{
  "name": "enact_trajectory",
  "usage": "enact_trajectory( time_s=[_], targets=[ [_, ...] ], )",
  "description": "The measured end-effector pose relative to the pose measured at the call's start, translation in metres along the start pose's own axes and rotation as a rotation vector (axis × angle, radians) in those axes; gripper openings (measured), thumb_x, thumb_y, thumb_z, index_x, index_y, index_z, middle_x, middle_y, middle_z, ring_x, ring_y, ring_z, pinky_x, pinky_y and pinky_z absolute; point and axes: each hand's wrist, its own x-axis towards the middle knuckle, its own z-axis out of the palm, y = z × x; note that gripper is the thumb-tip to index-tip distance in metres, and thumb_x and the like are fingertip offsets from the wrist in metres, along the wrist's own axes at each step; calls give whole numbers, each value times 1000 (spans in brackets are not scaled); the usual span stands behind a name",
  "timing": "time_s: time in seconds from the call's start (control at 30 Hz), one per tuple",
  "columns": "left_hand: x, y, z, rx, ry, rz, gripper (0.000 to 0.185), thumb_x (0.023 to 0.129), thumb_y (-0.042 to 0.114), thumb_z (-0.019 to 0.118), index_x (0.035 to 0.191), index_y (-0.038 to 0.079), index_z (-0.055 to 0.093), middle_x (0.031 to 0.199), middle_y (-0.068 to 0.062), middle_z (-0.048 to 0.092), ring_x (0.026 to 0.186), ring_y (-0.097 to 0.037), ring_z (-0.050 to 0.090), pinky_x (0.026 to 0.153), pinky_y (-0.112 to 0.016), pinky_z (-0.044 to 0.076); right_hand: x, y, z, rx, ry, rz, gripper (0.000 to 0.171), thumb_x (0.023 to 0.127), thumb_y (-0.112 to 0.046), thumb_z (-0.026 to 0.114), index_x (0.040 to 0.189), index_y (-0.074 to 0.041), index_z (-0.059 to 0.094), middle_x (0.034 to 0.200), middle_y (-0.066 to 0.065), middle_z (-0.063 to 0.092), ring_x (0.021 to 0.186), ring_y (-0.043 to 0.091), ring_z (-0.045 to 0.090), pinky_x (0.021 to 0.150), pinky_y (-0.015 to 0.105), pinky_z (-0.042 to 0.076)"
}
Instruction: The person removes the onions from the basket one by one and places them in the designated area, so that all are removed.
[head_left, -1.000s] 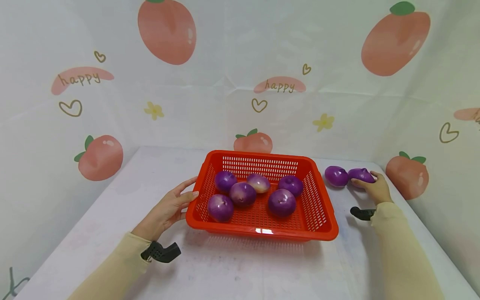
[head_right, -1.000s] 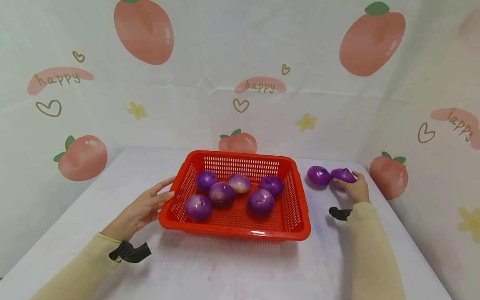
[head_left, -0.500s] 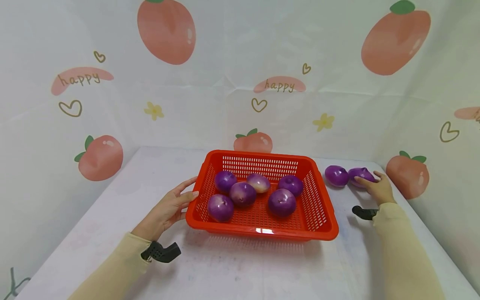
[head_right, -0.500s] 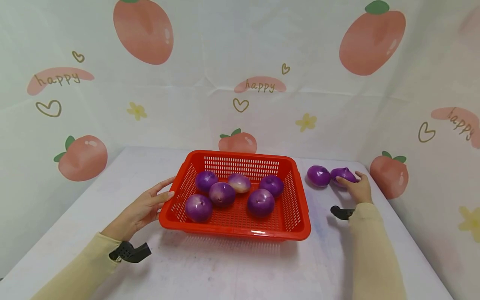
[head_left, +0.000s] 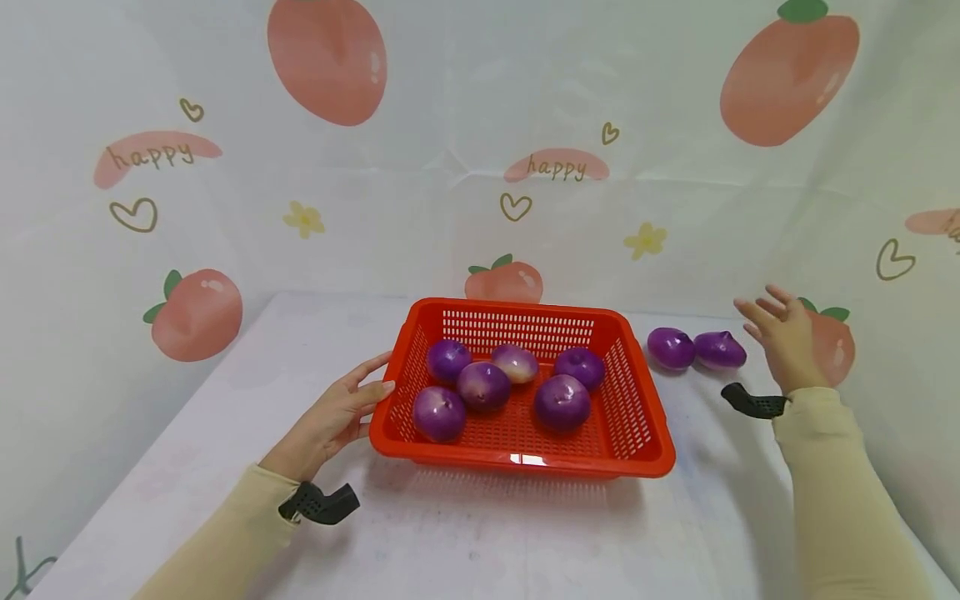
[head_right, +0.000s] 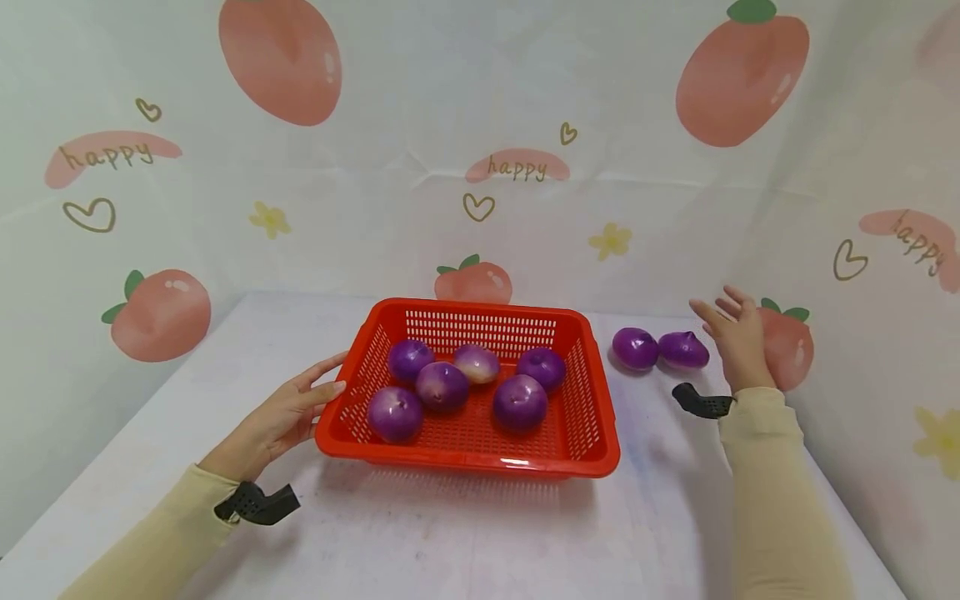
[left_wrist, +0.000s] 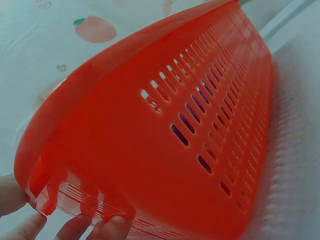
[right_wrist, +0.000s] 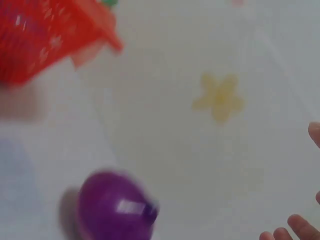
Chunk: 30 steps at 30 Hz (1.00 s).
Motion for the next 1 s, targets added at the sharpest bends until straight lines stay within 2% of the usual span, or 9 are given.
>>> enact_trajectory(
  time_s=[0.07,0.1,0.23,0.43,0.53,0.7,0.83,1.0],
  targets=[
    [0,1,0,-2,0,-2,68,96,24,60,154,23,25,114,0,63,98,-14,67,82,-41,58,-3,-15,11,105,-41,-68,80,91,-8,66,154,-12,17,137,5,38,103,3,57,76,8,51],
    [0,1,0,1,3,-4,68,96,24,60,154,24,25,115,0,63,98,-14,67,82,-40,58,-6,-22,17,152,-70,-99,77,91,-5,65,153,-11,20,130,-1,40,97,2,58,78,9,52],
    [-1,1,-1,25,20,-6,69,95,27,61,154,24,25,117,0,63,99,-13,66,83,-39,58,-18,-47,50,244,-181,-194,64,91,2,61,146,-10,31,126,2,43,105,9,57,83,15,53],
    [-1,1,-1,24,9,-3,68,96,25,60,154,24,25,115,2,64,98,-12,66,82,-38,58,-35,-66,104,230,-353,-295,51,92,4,58,138,-10,42,126,4,50,111,14,54,88,17,52],
    [0,1,-1,21,6,-1,68,96,25,60,154,24,25,114,2,64,98,-13,66,82,-38,58,-41,-67,129,164,-428,-318,49,92,4,58,137,-11,45,126,3,53,113,14,54,90,16,51],
    [0,0,-1,21,12,-3,68,96,26,60,154,24,25,115,2,63,98,-12,66,82,-38,58,-49,-60,170,-77,-520,-307,54,94,-6,60,144,-13,40,136,7,50,127,23,49,95,18,49],
    [-1,0,-1,19,8,2,68,97,25,59,154,23,24,112,4,64,97,-12,67,81,-37,58,-55,-45,199,-202,-626,-287,60,94,-8,62,147,-12,36,144,16,45,133,35,44,100,31,49],
    [-1,0,-1,12,5,4,68,96,25,60,154,23,24,111,3,65,96,-12,67,81,-36,59,-63,-22,228,-295,-740,-261,62,90,-7,66,146,-11,38,143,15,47,131,32,48,101,46,48]
  ],
)
